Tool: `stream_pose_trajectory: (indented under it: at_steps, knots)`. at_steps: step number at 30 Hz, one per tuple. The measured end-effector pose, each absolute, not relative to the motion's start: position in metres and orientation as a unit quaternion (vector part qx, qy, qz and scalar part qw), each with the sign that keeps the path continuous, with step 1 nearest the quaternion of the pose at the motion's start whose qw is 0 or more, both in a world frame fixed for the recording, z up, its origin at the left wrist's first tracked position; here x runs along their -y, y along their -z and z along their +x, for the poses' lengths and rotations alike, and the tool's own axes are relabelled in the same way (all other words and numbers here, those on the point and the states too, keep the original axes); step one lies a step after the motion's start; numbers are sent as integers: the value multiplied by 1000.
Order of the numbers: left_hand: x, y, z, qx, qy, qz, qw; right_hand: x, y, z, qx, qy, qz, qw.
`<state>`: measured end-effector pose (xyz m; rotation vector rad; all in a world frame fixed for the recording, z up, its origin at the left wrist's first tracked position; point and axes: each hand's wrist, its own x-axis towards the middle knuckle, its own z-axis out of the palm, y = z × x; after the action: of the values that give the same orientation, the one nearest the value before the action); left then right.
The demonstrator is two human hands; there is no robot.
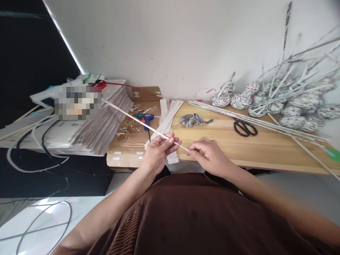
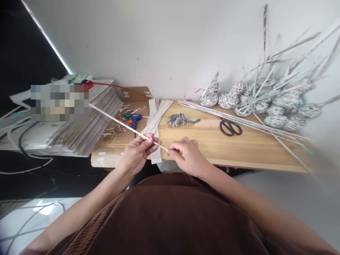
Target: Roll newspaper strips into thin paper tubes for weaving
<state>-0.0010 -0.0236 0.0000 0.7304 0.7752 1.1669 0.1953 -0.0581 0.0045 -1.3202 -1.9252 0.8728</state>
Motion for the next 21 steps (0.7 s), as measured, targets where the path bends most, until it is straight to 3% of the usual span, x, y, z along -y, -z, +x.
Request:
stream_pose_trajectory:
  at_steps: [3,5,7,11,13,17,21]
  knots:
    - [24,-1,-2,-346,-525,324,707,52,1,201,634,-570,-427,300]
    - [24,0,-2,-346,-522,326,708,50,1,203,605,-628,-405,276]
    - [24,1,-2,-348,-519,331,708,50,-1,202,644,-568,-438,266]
    - [24,1,-3,-349,-524,347,696,53,-4,195,761,-305,-490,296]
    - [24,-1,-3,-345,-533,348,690,53,-3,194,754,-348,-477,287]
    - [24,-4,-4,-346,-525,336,701,50,1,197,652,-604,-401,221]
    - [25,-5,-3,-341,-513,333,714,48,-1,192,693,-485,-467,259]
